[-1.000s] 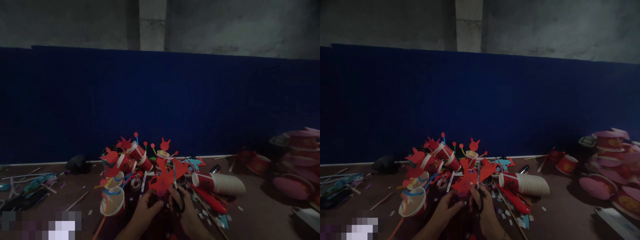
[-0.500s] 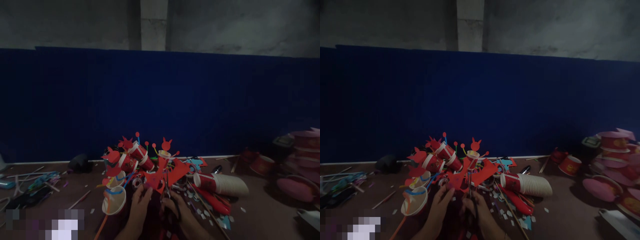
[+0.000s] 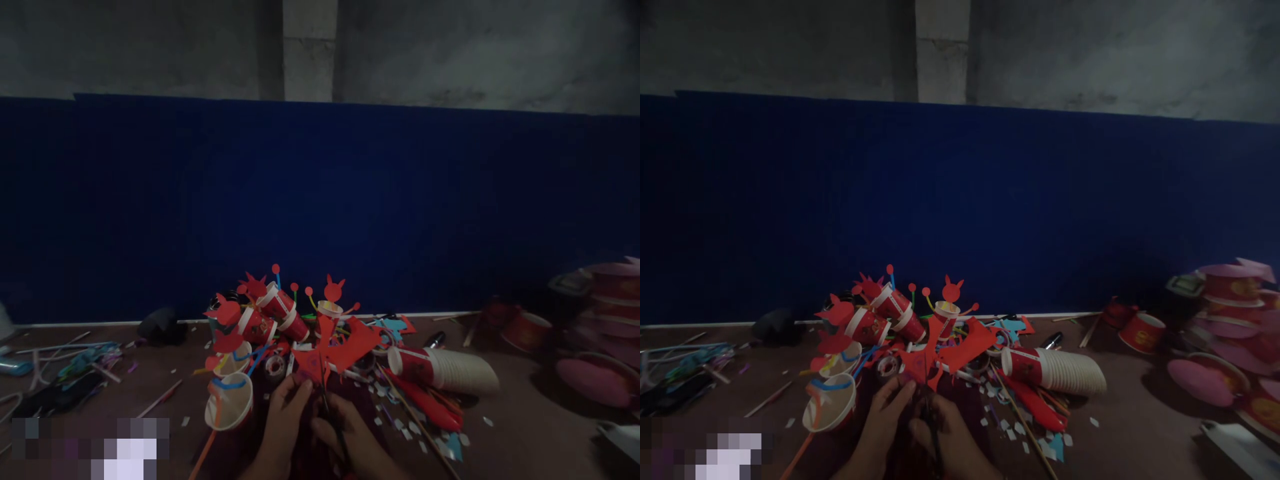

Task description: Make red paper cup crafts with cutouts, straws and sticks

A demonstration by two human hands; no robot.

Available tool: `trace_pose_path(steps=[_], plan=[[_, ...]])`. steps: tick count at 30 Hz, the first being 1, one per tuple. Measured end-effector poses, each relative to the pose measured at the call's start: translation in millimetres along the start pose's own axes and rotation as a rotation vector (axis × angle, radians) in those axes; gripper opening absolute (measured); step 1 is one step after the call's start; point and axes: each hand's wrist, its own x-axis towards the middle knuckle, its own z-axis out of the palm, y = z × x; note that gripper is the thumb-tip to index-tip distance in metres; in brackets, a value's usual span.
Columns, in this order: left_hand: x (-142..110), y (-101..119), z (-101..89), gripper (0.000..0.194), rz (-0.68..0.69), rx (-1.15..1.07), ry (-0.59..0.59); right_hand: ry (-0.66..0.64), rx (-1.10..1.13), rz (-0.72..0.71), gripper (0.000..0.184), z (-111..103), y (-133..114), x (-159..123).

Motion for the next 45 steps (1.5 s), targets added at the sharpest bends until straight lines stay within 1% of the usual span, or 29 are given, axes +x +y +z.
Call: trace_pose_path(steps=[2,4,7,11,16,18,23,30,37,41,45], plan=[[-1,0,2.1,0.031,-0.003,-0.05,-0.041,0.011,0.023,-0.022,0.036,0,1,0],[-2,0,3.4,0.031,-0.031,-0.082,-0.055,0.035,0.027,-0.022,0.041,2,0,0],[-2,0,5.3,0.032,-0.084,-0.135,-0.04,0.049,0.011,-0.002,0.046,4,-4,-1],[-2,-3,7.0,0.039,-0.143,-0.194,-0.006,0.04,0.005,-0.021,0.047,5,-6,-2],[1,-11,3.9,0.039,-0.164,-0.177,0.046,0.084,0.039,-0.003,0.053,6,-3,-1],[2,-14,2.6,0.038,-0.17,-0.184,0.023,0.096,0.054,0.004,0.055,7,-3,-1],[-1,-11,4.3,0.032,-0.171,-0.18,-0.037,0.091,0.069,-0.03,0.049,7,-2,-1],[-4,-7,7.8,0.036,-0.21,-0.203,0.032,0.147,0.065,0.003,0.054,6,4,-1],[-4,-7,6.7,0.032,-0.188,-0.208,-0.035,0.134,0.075,0.007,0.052,6,4,-2],[-4,-7,7.4,0.03,-0.216,-0.235,-0.024,0.131,0.065,-0.012,0.05,7,-1,-1],[-4,-7,7.7,0.033,-0.219,-0.217,-0.01,0.132,0.076,-0.001,0.048,8,0,-2]])
